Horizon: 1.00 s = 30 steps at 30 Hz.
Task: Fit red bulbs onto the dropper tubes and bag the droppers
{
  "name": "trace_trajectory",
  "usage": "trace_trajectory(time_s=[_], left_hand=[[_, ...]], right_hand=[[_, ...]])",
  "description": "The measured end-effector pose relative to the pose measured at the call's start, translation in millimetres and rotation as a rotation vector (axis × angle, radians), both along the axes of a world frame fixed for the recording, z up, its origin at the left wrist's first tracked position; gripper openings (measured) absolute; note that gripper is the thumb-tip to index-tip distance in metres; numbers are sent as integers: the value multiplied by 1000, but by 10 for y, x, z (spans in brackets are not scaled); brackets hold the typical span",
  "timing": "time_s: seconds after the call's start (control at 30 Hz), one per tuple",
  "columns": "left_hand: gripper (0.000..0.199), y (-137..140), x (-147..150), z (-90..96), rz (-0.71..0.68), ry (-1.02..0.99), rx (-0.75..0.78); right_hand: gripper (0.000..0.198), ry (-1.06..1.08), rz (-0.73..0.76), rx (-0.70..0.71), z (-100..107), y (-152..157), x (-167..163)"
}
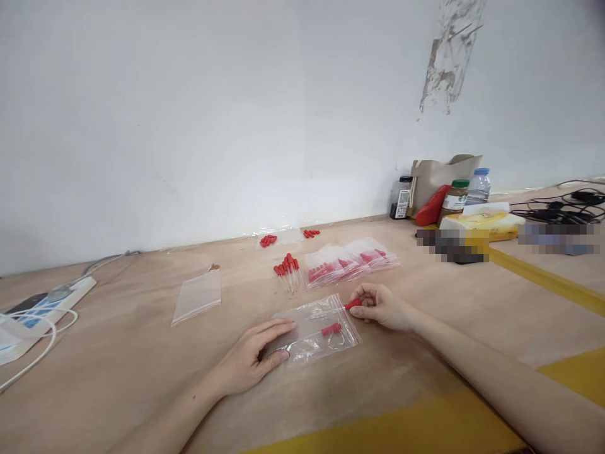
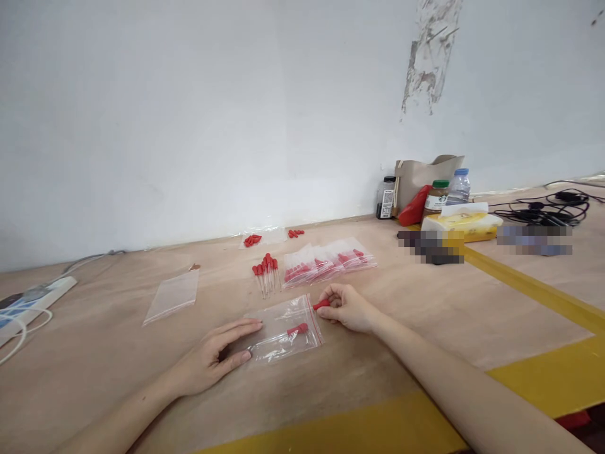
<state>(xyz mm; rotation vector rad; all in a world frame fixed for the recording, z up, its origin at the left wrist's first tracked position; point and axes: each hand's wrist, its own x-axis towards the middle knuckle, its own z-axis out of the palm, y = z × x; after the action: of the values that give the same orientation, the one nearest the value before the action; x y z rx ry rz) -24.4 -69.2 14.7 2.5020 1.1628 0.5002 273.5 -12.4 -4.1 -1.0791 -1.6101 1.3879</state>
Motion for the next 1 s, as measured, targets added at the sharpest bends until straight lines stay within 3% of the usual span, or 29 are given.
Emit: trace_trajectory(time_s=[0.1, 0.2, 0.43, 0.73, 0.93, 1.0], left_hand=[[42, -6, 6, 5, 8, 8, -3], [43, -1, 13, 6, 11, 4, 0], [43, 7, 10, 5, 19, 37, -11], [38, 8, 40, 20, -35, -8, -5], [32, 11, 27, -3, -59, 10, -3], [31, 9, 21, -9, -60, 14, -4]], right_hand=[[24, -142, 9, 197, 24, 8, 15], [22, -183, 36, 292, 11, 14, -29], [28, -207, 5, 229, -62, -33, -168], [24, -74, 177, 184, 33, -87, -159], [9, -266, -165, 523, 182, 61, -156], [5, -380, -203, 618, 282, 161, -253]])
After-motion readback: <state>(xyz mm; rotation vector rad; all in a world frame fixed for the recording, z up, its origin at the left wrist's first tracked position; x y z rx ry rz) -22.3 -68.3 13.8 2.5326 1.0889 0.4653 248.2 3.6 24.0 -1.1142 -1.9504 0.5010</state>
